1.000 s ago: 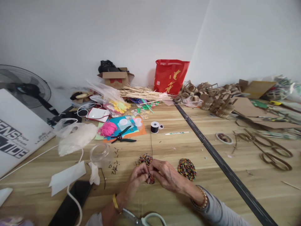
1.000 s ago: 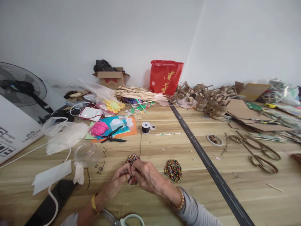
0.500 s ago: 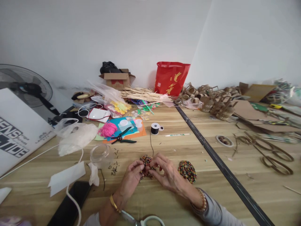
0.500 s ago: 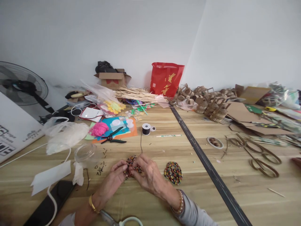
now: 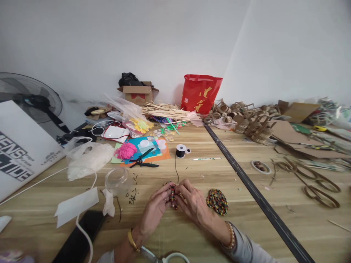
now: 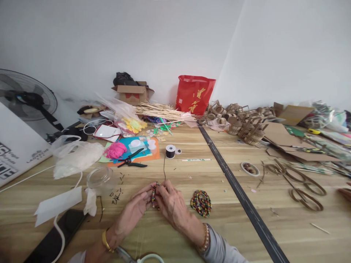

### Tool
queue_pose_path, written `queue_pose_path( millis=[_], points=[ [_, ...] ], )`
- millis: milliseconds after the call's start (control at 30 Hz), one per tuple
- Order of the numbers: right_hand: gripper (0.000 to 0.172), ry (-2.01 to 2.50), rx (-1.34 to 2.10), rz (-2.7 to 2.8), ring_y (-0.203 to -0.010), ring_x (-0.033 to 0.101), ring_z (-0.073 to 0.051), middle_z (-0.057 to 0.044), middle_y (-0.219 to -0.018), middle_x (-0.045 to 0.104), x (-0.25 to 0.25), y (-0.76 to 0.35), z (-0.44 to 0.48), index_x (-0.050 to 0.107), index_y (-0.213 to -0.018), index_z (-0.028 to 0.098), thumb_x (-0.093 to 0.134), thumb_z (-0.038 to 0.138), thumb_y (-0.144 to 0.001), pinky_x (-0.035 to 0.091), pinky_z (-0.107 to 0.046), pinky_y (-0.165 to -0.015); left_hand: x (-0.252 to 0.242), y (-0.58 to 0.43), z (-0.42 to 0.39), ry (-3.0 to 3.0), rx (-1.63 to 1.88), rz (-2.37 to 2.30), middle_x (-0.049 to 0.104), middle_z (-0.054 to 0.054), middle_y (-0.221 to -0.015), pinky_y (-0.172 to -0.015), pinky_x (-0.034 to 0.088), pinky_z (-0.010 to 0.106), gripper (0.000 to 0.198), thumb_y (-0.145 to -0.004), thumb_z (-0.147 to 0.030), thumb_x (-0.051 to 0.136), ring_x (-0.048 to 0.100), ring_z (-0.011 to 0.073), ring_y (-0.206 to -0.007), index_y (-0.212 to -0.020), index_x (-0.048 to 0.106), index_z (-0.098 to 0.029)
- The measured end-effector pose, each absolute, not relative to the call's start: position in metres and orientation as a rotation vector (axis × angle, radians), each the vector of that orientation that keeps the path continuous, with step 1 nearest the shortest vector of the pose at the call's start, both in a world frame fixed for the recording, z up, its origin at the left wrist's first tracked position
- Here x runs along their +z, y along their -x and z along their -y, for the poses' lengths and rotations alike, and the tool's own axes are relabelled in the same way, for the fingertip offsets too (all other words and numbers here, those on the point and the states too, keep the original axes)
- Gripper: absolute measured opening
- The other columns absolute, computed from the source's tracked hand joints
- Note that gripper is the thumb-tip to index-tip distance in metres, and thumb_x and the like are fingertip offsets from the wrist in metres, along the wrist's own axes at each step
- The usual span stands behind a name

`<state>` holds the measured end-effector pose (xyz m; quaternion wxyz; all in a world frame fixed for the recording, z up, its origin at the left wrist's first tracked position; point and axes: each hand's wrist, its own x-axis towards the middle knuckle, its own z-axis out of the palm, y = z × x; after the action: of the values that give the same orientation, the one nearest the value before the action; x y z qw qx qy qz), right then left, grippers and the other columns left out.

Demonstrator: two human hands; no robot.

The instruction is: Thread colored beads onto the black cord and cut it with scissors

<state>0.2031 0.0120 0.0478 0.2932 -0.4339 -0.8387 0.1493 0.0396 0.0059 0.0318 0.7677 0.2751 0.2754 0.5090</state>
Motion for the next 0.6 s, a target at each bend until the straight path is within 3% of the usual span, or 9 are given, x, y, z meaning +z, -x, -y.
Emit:
queue_pose_path(
  millis=[267,467,600],
  points=[
    [0.006,1.035,0.662,2.023,-0.061,0.056,-0.012,-0.001,-0.072,0.061,0.050,-0.207,-0.018,0.053,-0.089,0.019,0.048,0.015,-0.091,0.044,-0.022,-0.057,0.026,-0.036,-0.005,-0.915,1.118,-0.842,0.064,0.010,-0.124,-0.097,0.044,0.036,0.041,-0.078,-0.035,0.068,0.055,0.0268,-0.116,-0.116,0.065,-0.020],
    [0.009,1.092,0.568,2.113,-0.067,0.058,-0.015,-0.004,-0.081,0.063,0.051,-0.208,-0.014,0.054,-0.097,0.019,0.057,0.022,-0.089,0.044,-0.024,-0.061,0.020,-0.036,-0.001,-1.199,1.094,-0.929,0.061,0.011,-0.129,-0.102,0.042,0.040,0.046,-0.081,-0.043,0.063,0.053,0.0287,-0.120,-0.121,0.062,-0.020],
    [0.004,1.118,0.448,2.260,-0.071,0.058,-0.016,-0.004,-0.082,0.061,0.056,-0.209,-0.010,0.054,-0.093,0.019,0.050,0.020,-0.093,0.043,-0.024,-0.063,0.012,-0.037,0.003,-1.305,1.065,-0.895,0.059,0.012,-0.130,-0.100,0.044,0.041,0.048,-0.084,-0.045,0.057,0.054,0.0300,-0.119,-0.125,0.059,-0.019]
  ],
)
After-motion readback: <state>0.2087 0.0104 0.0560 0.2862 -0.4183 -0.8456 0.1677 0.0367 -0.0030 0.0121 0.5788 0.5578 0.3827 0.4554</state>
